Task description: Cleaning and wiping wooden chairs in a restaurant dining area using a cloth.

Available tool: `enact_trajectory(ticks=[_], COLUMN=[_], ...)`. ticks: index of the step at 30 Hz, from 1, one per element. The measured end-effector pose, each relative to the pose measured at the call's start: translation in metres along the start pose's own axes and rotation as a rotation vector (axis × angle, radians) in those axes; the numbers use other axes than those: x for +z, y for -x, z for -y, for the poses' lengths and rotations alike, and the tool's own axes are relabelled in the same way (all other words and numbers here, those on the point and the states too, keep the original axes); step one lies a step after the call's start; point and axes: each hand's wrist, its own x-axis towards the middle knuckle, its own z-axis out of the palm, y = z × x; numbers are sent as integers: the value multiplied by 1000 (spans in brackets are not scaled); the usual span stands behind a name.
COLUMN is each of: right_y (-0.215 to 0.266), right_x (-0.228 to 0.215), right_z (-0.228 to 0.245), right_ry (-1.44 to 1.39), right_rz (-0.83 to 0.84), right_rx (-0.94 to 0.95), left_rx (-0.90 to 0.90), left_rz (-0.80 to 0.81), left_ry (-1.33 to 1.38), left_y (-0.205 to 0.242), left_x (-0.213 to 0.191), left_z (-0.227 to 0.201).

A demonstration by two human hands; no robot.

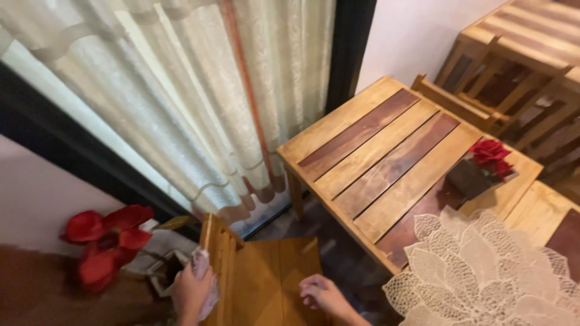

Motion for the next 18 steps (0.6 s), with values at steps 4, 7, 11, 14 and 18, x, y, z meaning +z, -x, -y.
enact_trajectory(ticks=[4, 7, 11, 14, 18], right_y=[13, 23, 37, 58, 79], right_x=[-4, -8, 1, 12, 13], right_z=[-1, 2, 6, 28, 35], right_ry=[-66, -111, -149, -154, -67], right_rz=[-139, -152, -171, -192, -215], right_rx=[42, 84, 110, 107, -324], left_rx=[161, 199, 379, 595, 703], left_rz=[-92, -127, -263, -453, 107], left_ry=[-7, 48, 18, 457, 850], left_y=[18, -1, 58, 111, 149], left_x=[-16, 2, -30, -42, 21], left_z=[-8, -6, -60, -131, -192])
